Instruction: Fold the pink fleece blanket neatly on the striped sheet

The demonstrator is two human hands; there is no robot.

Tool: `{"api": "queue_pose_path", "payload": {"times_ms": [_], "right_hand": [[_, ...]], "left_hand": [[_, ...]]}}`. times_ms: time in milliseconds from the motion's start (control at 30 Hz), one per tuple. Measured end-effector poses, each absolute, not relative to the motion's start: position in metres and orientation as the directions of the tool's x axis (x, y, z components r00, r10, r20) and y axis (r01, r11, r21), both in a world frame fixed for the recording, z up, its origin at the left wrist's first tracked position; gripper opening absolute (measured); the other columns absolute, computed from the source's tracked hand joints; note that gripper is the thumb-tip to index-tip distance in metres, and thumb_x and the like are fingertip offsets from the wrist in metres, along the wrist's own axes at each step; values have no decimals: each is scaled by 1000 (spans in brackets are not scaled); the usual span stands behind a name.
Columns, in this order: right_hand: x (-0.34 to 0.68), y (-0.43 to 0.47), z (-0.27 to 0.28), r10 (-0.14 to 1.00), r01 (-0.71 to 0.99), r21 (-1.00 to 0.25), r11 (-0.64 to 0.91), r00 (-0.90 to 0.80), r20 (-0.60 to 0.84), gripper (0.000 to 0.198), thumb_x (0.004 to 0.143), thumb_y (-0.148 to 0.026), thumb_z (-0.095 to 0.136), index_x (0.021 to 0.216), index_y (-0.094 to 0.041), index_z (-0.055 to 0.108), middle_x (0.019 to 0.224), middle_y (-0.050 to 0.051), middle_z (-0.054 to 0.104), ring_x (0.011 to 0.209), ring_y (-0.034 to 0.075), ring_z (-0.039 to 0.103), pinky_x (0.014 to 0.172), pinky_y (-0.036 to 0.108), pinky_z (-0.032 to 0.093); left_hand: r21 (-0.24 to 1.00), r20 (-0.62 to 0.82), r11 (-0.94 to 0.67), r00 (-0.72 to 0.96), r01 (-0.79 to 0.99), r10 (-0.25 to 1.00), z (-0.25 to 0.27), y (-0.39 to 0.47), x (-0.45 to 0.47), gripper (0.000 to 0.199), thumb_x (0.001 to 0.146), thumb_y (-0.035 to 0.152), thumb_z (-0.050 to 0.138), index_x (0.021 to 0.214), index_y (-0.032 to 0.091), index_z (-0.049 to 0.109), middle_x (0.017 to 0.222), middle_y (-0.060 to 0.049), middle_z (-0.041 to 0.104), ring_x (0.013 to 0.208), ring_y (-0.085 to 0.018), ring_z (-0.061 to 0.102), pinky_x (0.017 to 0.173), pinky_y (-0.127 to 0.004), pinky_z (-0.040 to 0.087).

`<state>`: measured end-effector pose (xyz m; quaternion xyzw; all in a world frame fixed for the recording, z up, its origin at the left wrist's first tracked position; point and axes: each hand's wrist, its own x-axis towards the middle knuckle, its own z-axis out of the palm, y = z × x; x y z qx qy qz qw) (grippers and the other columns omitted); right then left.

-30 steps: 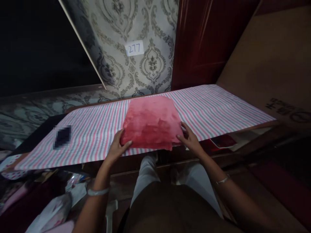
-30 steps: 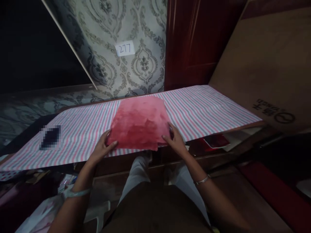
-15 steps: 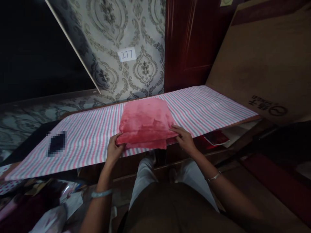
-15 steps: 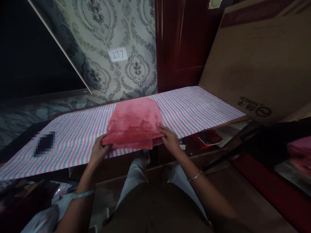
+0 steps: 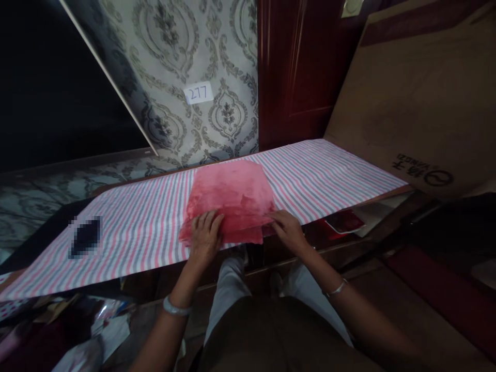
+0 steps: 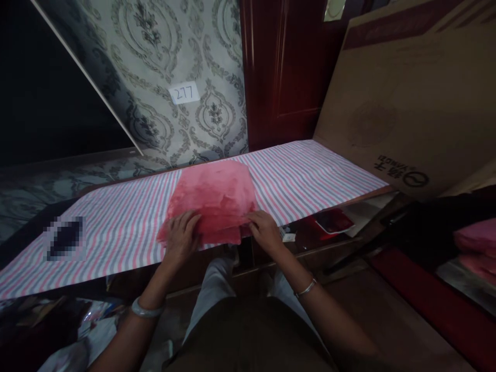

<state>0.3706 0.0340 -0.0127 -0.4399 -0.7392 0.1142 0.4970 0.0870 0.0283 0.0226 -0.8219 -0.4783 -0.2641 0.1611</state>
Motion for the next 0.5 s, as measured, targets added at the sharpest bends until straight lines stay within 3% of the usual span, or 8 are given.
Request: {"api": "queue_pose_path", "payload": {"times_ms": [167, 267, 400, 500], "right_hand": [[369, 45, -6, 854, 568, -687, 453, -57, 516, 23, 91, -32, 51, 82, -24, 70, 82, 6, 71, 78, 24, 65, 73, 35, 50], [367, 51, 0, 873, 599, -681, 422, -66, 483, 25, 90, -34, 50, 73, -24, 65, 71, 4, 66, 69, 23, 61, 66, 32, 46], [365, 52, 2, 860, 565, -699, 439, -39, 509, 19, 87, -32, 50, 83, -24, 66, 78, 5, 69, 75, 24, 64, 69, 33, 46], [364, 48, 2, 833, 509, -716, 479, -6, 553, 19, 87, -28, 49, 96, -23, 66, 92, 6, 72, 87, 24, 66, 77, 34, 48]], "left_hand": [[-9, 685, -522, 385, 853, 618, 10, 33, 89, 21, 90, 20, 54, 109, 20, 64, 127, -15, 63, 116, -27, 58, 101, -49, 42], [-23, 679, -572, 433, 820, 593, 6, 34, 93, 17, 92, 20, 53, 101, 24, 67, 131, -11, 61, 122, -26, 55, 104, -48, 41], [-93, 638, -698, 580, 710, 506, 10, 35, 106, 26, 90, 16, 54, 110, 25, 68, 141, -12, 55, 129, -27, 50, 108, -48, 37], [-119, 656, -688, 577, 716, 487, 16, 37, 115, 35, 89, 15, 57, 119, 28, 67, 143, -13, 55, 129, -28, 50, 107, -49, 37]]}}
